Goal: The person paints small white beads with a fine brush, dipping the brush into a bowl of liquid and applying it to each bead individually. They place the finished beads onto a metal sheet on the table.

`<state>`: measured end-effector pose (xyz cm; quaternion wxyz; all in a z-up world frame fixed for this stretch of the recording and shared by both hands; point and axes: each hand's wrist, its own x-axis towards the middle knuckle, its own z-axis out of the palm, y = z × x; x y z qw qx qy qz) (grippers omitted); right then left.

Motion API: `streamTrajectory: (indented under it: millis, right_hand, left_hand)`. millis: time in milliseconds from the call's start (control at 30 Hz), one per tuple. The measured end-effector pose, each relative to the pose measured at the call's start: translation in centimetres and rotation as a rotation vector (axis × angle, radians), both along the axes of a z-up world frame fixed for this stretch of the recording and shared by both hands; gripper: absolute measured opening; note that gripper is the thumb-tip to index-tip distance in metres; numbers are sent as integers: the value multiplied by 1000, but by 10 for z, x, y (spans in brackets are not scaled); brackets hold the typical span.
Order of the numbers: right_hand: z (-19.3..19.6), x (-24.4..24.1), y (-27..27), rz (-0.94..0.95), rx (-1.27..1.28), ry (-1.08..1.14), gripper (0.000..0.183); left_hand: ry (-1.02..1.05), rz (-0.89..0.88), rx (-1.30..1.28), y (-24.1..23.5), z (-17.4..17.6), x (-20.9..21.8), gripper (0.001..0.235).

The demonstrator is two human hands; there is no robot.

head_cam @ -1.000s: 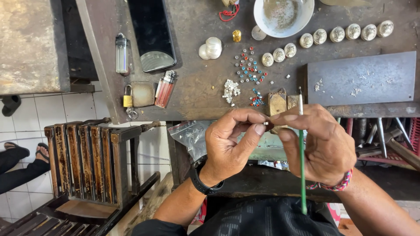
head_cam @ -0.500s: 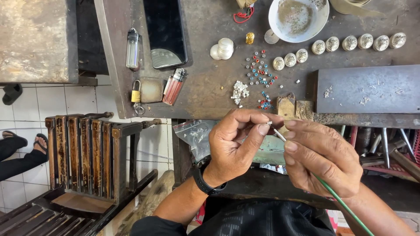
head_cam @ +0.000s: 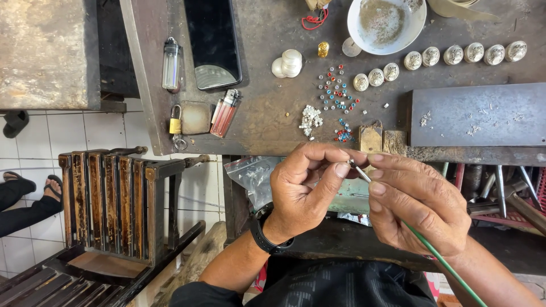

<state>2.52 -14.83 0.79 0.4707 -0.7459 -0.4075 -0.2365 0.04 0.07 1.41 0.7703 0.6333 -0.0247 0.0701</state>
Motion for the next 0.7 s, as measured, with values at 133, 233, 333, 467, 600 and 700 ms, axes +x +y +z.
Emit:
streamTrajectory:
  millis: [133, 233, 333, 467, 600, 700]
  right_hand:
    - [0, 0, 0, 2, -4, -5, 11]
    - [-1, 0, -1, 5, 5, 4, 10]
    - [-1, -1, -1, 7, 4, 12, 10]
    - [0, 0, -1, 8, -4, 11, 10]
    - [-1, 0, -1, 9, 3, 4, 9]
    - [-1, -1, -2, 3, 15, 8, 7]
  left_hand:
    - [-9, 4, -5, 0, 0, 1, 7]
    - [-10, 7, 4, 0, 1, 1, 7]
    - [-4, 6, 0, -1, 0, 1, 6]
    - [1, 5, -10, -1, -1, 0, 6]
    - [-5, 9, -17, -1, 0, 1, 7]
    - [-4, 7, -14, -1, -1, 1, 7]
